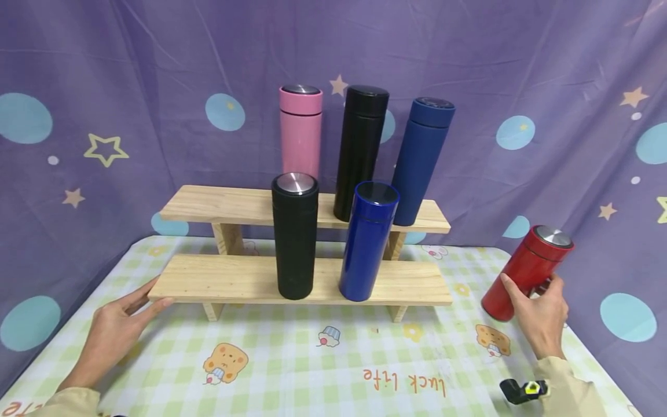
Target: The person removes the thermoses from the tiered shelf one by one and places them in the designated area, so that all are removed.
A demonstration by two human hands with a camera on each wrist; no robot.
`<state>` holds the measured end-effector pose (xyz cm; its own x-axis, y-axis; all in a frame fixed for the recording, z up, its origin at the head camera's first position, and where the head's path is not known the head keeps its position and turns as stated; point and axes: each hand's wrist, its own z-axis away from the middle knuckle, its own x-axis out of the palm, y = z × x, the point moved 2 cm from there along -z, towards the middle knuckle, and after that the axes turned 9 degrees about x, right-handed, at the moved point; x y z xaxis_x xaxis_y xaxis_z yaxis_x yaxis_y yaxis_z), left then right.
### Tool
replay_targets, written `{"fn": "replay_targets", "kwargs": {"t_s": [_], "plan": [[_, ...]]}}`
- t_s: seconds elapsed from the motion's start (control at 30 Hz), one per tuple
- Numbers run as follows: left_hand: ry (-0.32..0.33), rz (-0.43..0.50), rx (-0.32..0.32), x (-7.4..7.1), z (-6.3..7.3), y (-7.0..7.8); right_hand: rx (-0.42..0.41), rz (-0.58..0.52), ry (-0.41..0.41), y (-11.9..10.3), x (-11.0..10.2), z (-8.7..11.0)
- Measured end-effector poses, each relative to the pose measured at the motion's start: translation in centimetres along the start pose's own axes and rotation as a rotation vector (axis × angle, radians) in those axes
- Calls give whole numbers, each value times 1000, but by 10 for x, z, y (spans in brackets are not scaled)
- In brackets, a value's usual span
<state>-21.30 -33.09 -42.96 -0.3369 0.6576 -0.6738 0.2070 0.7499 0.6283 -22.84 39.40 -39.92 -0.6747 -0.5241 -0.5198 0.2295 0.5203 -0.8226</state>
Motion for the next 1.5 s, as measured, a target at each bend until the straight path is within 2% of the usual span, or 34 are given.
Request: {"fn": "replay_targets", "kwargs": {"t_s": [0.63,0.9,1.5], "plan": [[4,4,12,0,1,-2,-92,-1,68,-15,-6,15],[1,8,6,0,1,-2,-90,-6,64,-23,-10,20],[-12,21,-8,0,0,-2,-142,-80,78,-46,-17,37]]}}
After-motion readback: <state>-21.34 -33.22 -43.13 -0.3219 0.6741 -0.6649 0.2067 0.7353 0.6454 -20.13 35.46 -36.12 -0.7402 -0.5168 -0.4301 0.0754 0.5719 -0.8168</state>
